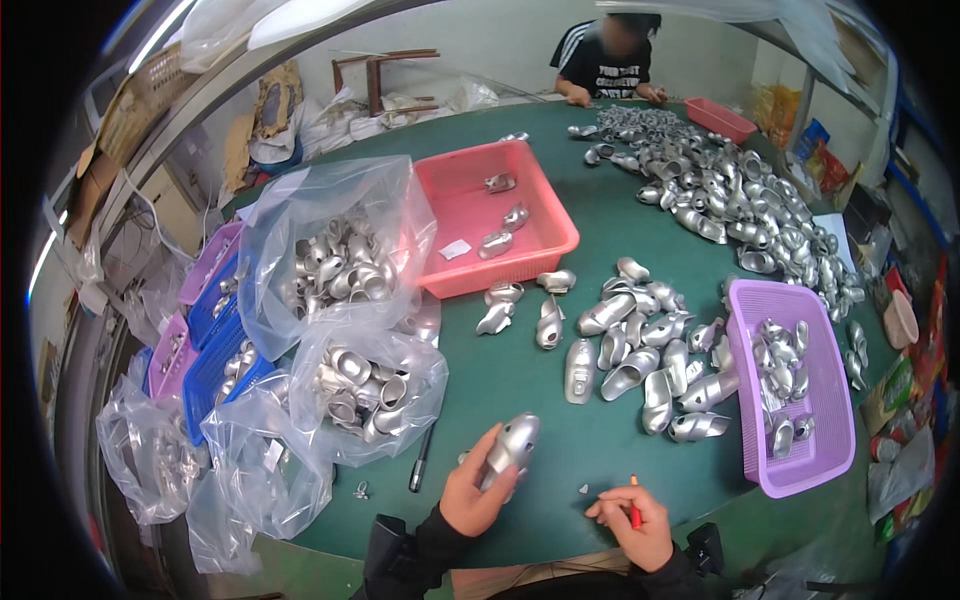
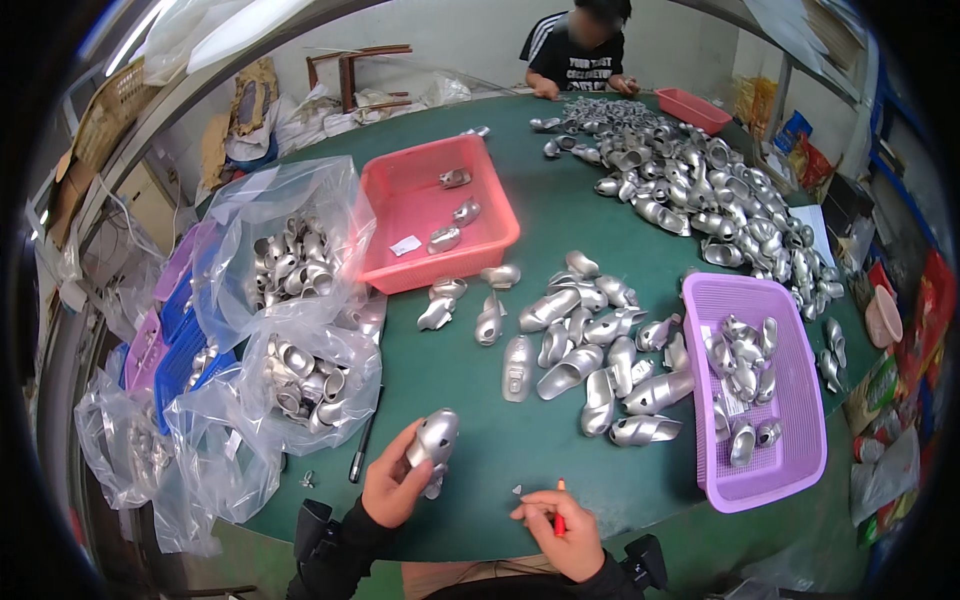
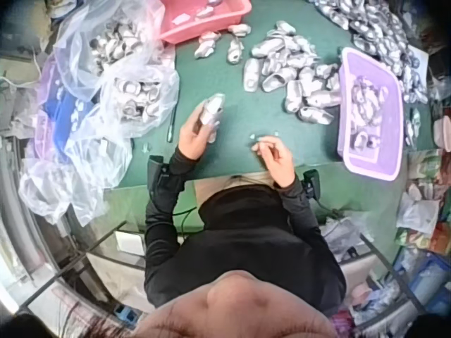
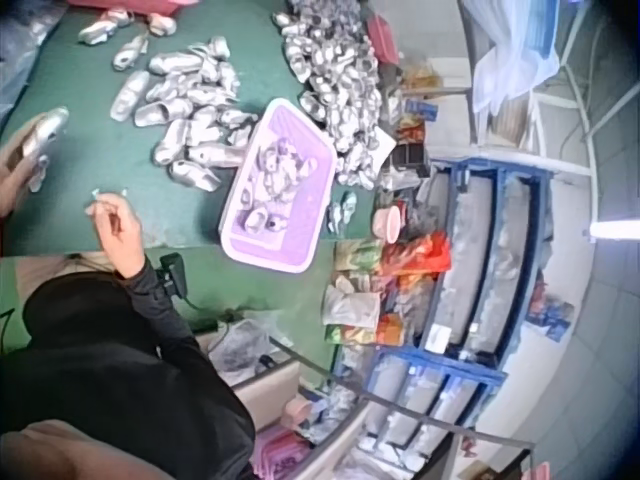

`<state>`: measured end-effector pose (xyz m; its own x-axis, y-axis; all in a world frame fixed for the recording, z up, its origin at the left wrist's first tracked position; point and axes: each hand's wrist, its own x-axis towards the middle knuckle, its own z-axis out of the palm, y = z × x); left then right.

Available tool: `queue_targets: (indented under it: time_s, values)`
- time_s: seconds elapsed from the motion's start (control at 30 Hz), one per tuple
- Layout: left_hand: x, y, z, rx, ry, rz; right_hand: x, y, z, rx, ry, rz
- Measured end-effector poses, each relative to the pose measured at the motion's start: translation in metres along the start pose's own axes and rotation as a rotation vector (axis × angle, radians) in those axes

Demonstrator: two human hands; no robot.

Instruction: The recorder marks small cast metal components with a red marker and sorts them into different containers.

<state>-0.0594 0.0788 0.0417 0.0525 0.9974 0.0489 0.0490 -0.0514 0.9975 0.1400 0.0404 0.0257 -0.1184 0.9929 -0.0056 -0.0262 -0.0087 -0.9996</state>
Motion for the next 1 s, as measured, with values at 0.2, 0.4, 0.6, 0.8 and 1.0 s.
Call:
queue_targets:
  time_s: [0.2,0.4,0.6,0.8,1.0]
  values:
    - [-0.027,0.008,-0.007,-1.0,-0.439,-0.635,0.02,-0.021,0.033,0.114,-0.074,0.083]
    - [-0.038,0.012,0.005,-1.125,-0.45,-0.671,0.026,-0.018,0.031,0.341,-0.278,0.33]
    - [-0.041,0.0,0.007,-1.094,-0.46,-0.722,0.022,-0.017,0.037,0.355,-0.221,0.359]
    - [-0.045,0.002,0.015,-1.149,-0.414,-0.763,0.023,-0.009,0.038,0.339,-0.164,0.438]
    - [-0.049,-0.007,0.016,-1.298,-0.47,-0.691,0.022,-0.004,0.036,0.324,-0.106,0.444]
